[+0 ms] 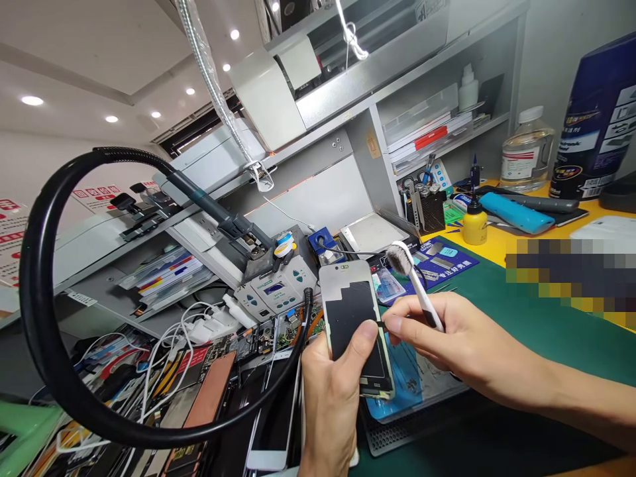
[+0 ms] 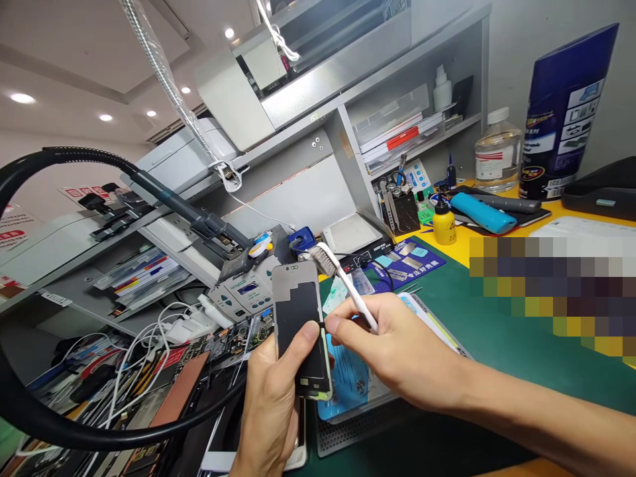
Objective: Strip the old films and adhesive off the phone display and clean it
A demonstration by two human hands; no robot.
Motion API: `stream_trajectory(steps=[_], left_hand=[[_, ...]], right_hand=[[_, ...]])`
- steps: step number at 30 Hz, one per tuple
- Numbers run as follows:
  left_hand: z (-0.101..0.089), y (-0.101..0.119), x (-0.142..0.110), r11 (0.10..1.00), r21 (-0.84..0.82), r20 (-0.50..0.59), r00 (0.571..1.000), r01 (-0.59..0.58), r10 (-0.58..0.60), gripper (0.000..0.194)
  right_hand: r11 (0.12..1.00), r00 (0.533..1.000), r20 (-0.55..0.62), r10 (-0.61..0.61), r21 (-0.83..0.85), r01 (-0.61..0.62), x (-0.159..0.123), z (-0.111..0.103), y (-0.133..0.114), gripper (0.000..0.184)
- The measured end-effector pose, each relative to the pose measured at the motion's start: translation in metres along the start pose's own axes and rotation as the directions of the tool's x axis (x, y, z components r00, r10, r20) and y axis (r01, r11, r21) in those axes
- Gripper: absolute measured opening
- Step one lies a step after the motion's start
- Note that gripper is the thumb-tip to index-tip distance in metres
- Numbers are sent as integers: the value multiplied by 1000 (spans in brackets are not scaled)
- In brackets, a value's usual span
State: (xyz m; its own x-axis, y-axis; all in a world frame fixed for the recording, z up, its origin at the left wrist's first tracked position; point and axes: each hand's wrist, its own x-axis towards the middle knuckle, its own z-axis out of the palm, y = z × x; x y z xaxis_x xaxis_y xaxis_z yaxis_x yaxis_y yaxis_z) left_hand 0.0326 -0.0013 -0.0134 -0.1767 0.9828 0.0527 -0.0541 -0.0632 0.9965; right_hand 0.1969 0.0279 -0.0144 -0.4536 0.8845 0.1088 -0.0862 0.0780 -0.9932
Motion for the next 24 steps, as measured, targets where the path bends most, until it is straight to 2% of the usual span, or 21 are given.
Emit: stream_trajectory(steps=[2, 5, 7, 9, 13, 18, 24], left_hand=[[-3, 3, 2, 1000, -23, 19, 1000, 21, -20, 31], [-8, 7, 3, 991, -70, 115, 988, 115, -106, 33], [-11, 9, 4, 980, -102, 193, 970, 171, -150, 33], [-12, 10, 3, 973, -145, 235, 962, 178, -141, 33], [-11, 9, 2, 963, -210, 250, 962, 166, -111, 31], [-9, 9, 0, 954, -239, 231, 965, 178, -122, 33], [-7, 8, -1, 939, -299, 195, 974, 168, -113, 51]], right_hand=[[999, 999, -5, -36, -39, 35, 0, 1, 2, 30], [990, 996, 3, -94, -103, 93, 0, 1, 5, 35], [988, 995, 9, -95, -123, 96, 0, 1, 6, 37], [992, 998, 24, -59, -108, 61, 0, 1, 6, 37], [999, 997, 58, 43, -33, -41, 0, 1, 4, 34], [996, 994, 76, 83, 2, -84, 0, 2, -3, 31], [989, 990, 70, 124, 75, -129, 1, 1, -3, 29]])
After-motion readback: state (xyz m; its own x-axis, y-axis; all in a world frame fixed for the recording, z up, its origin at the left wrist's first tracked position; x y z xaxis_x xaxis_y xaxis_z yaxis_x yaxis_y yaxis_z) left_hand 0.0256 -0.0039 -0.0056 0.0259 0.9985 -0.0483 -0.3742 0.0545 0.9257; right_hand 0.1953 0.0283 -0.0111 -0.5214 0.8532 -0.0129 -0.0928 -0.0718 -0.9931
